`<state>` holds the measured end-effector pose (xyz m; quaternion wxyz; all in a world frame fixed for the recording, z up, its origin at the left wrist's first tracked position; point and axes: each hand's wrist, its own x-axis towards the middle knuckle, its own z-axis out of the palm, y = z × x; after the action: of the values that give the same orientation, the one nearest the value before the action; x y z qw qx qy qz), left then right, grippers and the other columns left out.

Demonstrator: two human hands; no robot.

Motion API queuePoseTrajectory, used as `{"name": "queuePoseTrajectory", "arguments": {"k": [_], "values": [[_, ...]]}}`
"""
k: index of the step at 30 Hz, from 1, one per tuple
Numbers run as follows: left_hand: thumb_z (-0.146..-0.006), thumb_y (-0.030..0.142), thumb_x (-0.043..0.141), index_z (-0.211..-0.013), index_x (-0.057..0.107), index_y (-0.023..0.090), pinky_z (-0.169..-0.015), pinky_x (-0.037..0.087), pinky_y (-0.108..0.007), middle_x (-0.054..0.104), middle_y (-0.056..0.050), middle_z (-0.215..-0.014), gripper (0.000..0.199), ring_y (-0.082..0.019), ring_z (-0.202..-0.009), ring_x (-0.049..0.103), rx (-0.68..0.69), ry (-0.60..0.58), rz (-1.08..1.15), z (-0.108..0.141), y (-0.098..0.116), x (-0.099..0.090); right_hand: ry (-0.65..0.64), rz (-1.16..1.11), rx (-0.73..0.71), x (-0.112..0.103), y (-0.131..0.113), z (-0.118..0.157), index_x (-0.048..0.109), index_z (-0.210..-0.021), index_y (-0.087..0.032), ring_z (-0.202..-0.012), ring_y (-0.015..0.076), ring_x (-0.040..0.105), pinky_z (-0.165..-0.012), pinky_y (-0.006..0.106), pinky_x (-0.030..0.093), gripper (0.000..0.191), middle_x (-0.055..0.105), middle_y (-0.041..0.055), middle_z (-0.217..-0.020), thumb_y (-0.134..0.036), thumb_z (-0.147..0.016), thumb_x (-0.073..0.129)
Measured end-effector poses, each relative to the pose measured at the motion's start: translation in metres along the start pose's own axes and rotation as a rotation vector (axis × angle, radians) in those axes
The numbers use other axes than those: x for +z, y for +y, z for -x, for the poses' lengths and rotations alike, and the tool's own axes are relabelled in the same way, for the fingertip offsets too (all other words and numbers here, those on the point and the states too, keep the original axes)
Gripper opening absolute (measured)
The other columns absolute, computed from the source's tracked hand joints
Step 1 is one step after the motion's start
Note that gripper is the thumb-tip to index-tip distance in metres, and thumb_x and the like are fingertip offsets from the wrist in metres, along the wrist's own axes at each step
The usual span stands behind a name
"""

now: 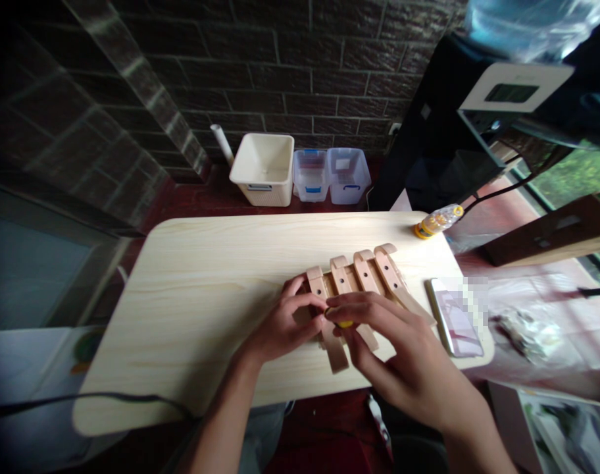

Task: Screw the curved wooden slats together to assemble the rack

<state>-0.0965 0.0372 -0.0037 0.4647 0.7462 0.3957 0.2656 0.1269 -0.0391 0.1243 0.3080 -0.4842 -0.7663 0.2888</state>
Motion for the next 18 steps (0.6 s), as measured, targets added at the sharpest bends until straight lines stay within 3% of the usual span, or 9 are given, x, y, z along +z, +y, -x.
{"name": "queuePoseTrajectory", "arguments": {"k": [9, 18], "values": [[-0.090, 0.031, 0.076, -0.105, 0.085, 0.027, -0.128, 0.046, -0.048, 0.059, -0.009, -0.150, 0.017, -0.034, -0.151, 0.050, -0.014, -0.006, 0.020, -0.0002, 0.0030, -0.0013, -0.002, -0.006, -0.023, 0.0006, 0.0015, -0.0015, 0.068, -0.129, -0.030, -0.128, 0.0145, 0.071, -0.106, 0.020, 0.055, 0.031, 0.077, 0.0034, -0.130, -0.012, -0.105, 0.066], [-0.090, 0.029, 0.076, -0.106, 0.085, 0.027, -0.129, 0.046, -0.049, 0.057, -0.009, -0.153, 0.018, -0.034, -0.152, 0.049, -0.020, -0.008, 0.008, -0.0005, 0.0033, -0.0007, -0.023, 0.001, 0.009, -0.0016, -0.0042, 0.0006, 0.067, -0.135, -0.031, -0.129, 0.0230, 0.073, -0.105, 0.031, 0.060, 0.039, 0.076, 0.0084, -0.140, -0.010, -0.102, 0.064]]}}
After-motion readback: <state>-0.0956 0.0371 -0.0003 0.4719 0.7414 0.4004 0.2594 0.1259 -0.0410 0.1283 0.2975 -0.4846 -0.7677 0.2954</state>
